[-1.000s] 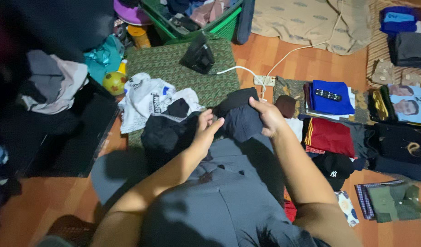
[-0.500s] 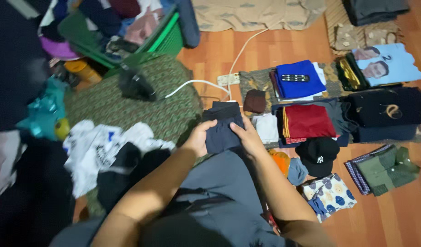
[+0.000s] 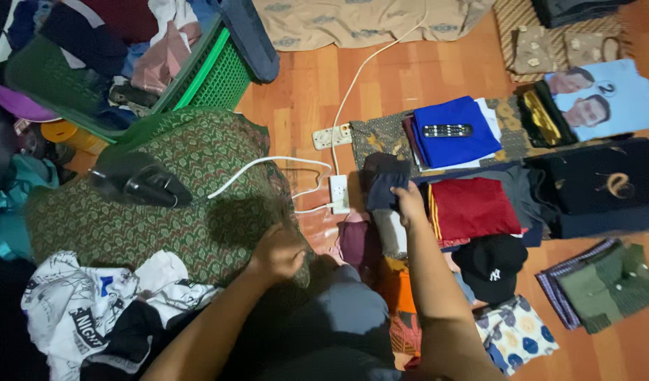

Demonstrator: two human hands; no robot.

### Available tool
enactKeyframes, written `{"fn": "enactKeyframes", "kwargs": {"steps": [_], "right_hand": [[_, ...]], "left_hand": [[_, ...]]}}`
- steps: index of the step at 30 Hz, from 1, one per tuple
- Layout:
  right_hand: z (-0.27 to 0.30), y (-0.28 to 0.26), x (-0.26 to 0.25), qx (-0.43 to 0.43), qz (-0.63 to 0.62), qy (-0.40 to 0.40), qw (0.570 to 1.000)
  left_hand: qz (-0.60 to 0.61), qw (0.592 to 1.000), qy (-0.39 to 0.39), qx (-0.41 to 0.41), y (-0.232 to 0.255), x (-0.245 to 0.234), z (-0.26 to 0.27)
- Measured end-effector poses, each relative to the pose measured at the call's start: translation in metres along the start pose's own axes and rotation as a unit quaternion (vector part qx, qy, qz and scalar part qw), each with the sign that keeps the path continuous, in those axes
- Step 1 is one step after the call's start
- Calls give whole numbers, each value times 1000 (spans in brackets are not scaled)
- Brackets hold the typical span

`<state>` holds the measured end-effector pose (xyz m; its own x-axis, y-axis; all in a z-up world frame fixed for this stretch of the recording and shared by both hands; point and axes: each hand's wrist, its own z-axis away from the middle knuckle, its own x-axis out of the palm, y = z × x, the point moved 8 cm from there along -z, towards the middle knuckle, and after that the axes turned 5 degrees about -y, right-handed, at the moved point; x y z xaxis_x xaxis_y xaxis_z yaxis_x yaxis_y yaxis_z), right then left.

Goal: The person irons a green shirt on a small ironing board, then folds it and places it on a pile. They then fold a pair of black shorts and a white t-shirt, placing them on the pile as well.

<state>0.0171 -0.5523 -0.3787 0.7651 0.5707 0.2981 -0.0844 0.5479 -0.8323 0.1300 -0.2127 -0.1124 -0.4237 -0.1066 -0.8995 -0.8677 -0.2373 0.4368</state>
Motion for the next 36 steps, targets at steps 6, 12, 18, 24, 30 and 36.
{"fn": "enactKeyframes", "kwargs": {"steps": [6, 12, 18, 24, 30, 36], "right_hand": [[-86, 7, 13, -10, 32, -12, 999], [-93, 0, -13, -65, 467, 154, 868], [-90, 5, -19, -120, 532, 180, 819], [-92, 17, 6, -90, 561, 89, 818], [-76, 26, 64, -187, 620, -5, 762], [-30, -33, 188, -343, 432, -45, 833]], "left_hand": [[1, 999, 41, -17, -7, -2, 6], [39, 998, -4, -41, -6, -6, 1], [36, 997, -30, -66, -8, -4, 2], [18, 999, -9, -47, -9, -2, 4], [-15, 999, -17, -40, -15, 13, 3], [-60, 998, 20, -7, -17, 25, 9]]}}
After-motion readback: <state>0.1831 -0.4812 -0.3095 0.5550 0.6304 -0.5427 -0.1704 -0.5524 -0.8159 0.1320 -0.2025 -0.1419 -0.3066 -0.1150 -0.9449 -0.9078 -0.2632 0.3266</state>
